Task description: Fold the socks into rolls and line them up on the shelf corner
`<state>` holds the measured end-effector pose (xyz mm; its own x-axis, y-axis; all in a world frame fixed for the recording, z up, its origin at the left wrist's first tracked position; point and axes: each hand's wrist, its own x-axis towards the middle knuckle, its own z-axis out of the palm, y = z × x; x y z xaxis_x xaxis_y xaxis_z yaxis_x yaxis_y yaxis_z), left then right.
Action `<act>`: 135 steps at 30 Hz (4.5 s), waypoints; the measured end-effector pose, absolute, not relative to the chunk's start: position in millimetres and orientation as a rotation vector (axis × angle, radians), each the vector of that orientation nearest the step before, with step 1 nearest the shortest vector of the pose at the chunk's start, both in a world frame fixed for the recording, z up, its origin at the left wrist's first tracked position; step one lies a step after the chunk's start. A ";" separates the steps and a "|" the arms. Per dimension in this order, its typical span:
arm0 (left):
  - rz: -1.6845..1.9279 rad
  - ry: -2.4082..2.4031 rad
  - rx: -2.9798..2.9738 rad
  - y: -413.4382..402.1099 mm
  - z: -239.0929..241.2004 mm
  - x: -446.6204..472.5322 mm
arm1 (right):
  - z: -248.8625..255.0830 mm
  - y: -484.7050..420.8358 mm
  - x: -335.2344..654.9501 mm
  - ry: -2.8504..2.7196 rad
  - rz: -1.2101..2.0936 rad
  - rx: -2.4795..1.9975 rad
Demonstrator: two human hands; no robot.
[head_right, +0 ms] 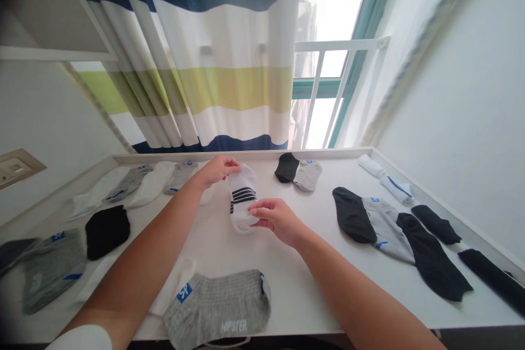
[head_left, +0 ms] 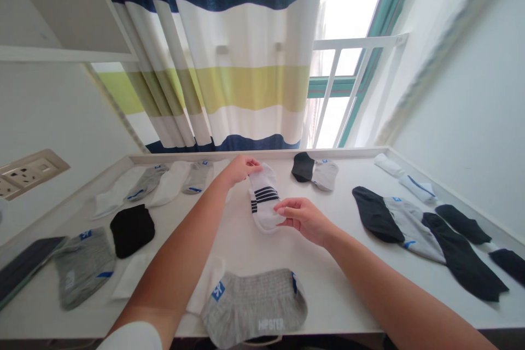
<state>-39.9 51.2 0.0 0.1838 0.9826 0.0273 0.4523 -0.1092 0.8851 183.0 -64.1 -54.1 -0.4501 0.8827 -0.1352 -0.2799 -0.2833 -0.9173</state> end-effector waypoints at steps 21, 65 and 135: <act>0.918 1.289 1.609 57.6 3.9 -43.1 | -54.1 -77.6 171.7 -1.074 1.799 -0.964; 0.688 1.448 1.731 74.5 -30.6 -47.6 | -46.2 -77.0 176.7 -1.377 1.800 -0.880; 0.580 1.622 2.009 77.2 -46.3 -41.5 | -53.2 -73.3 182.1 -2.268 0.728 -1.404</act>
<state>-41.5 77.2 -46.3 0.2032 0.9789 0.0214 0.7705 -0.1734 0.6135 182.1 -73.3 -53.2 -0.4327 0.9005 0.0436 0.7069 0.3689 -0.6036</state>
